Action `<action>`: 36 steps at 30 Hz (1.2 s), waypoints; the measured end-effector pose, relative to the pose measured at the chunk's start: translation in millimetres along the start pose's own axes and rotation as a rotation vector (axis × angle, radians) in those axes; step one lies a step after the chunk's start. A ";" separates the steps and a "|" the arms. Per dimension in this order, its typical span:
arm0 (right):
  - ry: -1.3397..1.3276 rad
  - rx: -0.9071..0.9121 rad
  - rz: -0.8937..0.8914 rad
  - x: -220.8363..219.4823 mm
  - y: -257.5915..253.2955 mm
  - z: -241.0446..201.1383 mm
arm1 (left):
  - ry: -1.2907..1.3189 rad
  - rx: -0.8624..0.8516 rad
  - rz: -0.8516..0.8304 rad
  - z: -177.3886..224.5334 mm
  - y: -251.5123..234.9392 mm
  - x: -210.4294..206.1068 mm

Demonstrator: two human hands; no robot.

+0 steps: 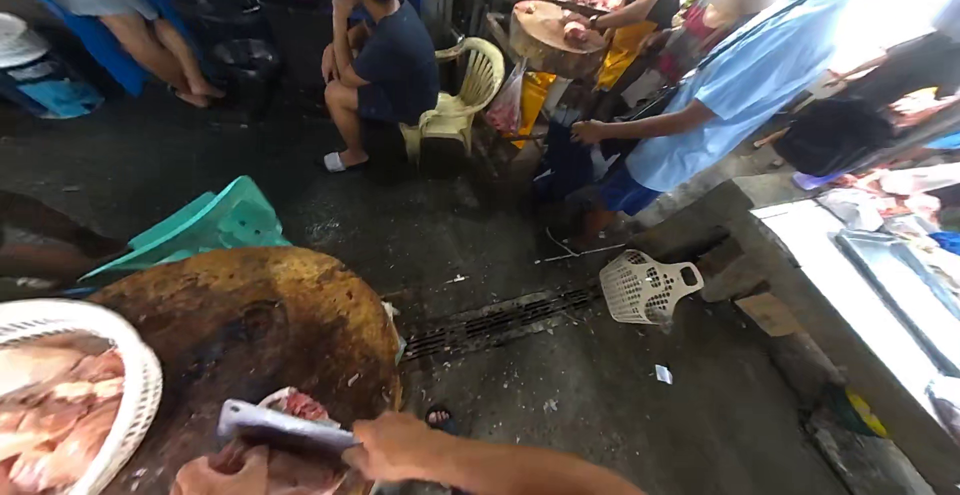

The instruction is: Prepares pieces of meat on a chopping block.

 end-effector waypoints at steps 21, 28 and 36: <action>0.169 -0.082 0.047 -10.4 2.5 27.2 | 0.397 0.280 -0.078 -35.7 -16.9 -20.7; 0.182 0.000 0.004 8.8 -25.3 15.1 | 0.418 0.323 0.013 -27.1 -13.2 -9.2; 0.118 0.096 -0.009 20.6 -42.6 25.8 | 0.496 0.410 0.145 -34.3 -3.9 -7.8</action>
Point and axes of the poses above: each hand's wrist, its own y-axis away from the middle knuckle, its own x-axis out of the back of the hand, z = x × y, the point moved 5 cm from there along -y, towards the middle knuckle, and after that the axes turned 7 degrees about -x, right-handed, at the moved point
